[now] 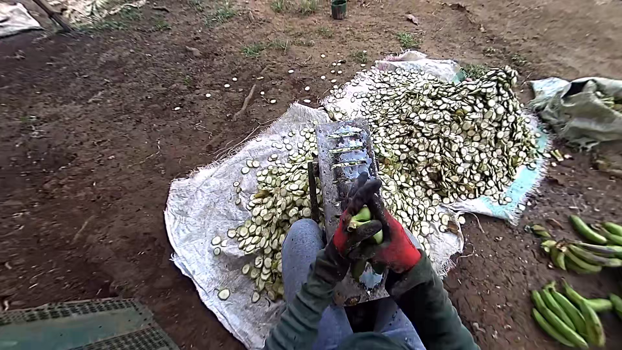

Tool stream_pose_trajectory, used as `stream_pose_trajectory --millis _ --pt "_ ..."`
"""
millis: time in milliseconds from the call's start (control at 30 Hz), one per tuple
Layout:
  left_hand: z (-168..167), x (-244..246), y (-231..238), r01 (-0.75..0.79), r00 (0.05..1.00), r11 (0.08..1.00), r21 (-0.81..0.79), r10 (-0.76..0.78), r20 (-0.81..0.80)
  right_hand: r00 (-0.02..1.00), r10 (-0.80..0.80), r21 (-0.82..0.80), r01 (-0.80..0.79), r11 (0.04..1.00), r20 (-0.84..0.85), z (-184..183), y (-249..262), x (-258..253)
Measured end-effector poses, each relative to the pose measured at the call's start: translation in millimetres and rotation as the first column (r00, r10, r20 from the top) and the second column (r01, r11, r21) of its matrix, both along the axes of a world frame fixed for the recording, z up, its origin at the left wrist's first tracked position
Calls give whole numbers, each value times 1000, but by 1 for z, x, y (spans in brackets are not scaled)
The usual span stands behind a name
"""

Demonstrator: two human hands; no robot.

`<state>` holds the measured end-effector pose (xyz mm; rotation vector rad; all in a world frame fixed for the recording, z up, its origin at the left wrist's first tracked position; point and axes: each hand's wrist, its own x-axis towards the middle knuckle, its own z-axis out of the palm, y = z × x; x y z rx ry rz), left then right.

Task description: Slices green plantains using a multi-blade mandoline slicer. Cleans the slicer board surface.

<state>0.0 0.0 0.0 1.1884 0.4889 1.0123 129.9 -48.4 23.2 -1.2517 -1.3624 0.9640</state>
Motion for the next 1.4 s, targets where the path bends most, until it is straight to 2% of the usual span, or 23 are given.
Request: stream_pose_trajectory --millis 33,100,167,200,267,367,433,500,567,633,700,733,767,833,900,933,1000,1067,1100,1267,1333,1367,1400 --pt "-1 -2 5 -74 988 997 -35 69 -136 1000 -14 -23 14 1000 26 -7 7 0" --pt "-10 -17 23 -72 923 997 30 78 -378 984 -154 54 150 987 84 -39 1 -2" --pt "-31 -37 34 -56 946 979 196 114 -302 923 -365 181 342 922 118 -75 -25 -6" --pt "-45 -46 37 -143 960 951 273 201 -197 882 -458 217 428 877 113 -90 -38 -9" --pt "-61 -62 32 -417 898 882 218 437 -48 810 -571 261 527 809 135 -104 -47 -14" --pt "-79 -76 26 -728 685 685 -28 726 -63 706 -579 411 424 807 409 -97 5 -17" --pt "-85 -83 16 -778 627 627 -23 776 -71 649 -568 418 392 820 505 -78 71 -12" --pt "-84 -85 2 -752 638 650 109 759 -131 689 -493 248 430 868 531 -60 125 -4" --pt "-78 -80 0 -592 638 718 366 695 -331 763 -446 150 429 891 469 -51 146 -4" --pt "-65 -58 7 -301 485 761 575 641 -595 838 -474 101 465 879 271 -52 132 -13" --pt "-47 -28 14 -47 307 908 417 410 -859 860 -510 24 510 860 -15 -53 107 -24" --pt "-47 -15 15 -3 253 930 369 357 -899 853 -501 -7 506 863 -145 -50 95 -27" --pt "-48 -8 13 1 288 919 394 377 -880 853 -456 -28 465 885 -255 -46 83 -26" --pt "-57 -3 8 -118 482 782 612 584 -653 879 -292 -23 306 952 -376 -39 67 -10" --pt "-60 -3 4 -159 592 779 606 566 -573 926 -205 -20 210 978 -316 -34 59 6" --pt "-55 -2 1 -128 583 820 558 517 -626 941 -214 -19 217 976 -264 -33 56 6" --pt "-31 4 -2 -8 443 914 405 366 -818 942 -309 11 314 949 -134 -37 51 -4" --pt "-14 16 2 67 280 943 325 295 -913 922 -384 66 387 920 -53 -39 49 -14" --pt "-10 18 5 95 259 948 302 269 -928 910 -414 106 413 905 -12 -39 50 -17" --pt "-15 -12 5 276 373 939 208 95 -923 875 -470 306 418 855 117 -67 30 -11" --pt "-36 -31 -16 279 436 875 396 252 -864 872 -484 313 442 841 70 -83 -4 -18" --pt "-56 -43 -27 178 517 805 566 413 -750 856 -517 299 490 819 15 -93 -23 -22" --pt "-78 -56 -33 3 562 681 732 604 -565 824 -565 273 555 785 -51 -102 -40 -26"
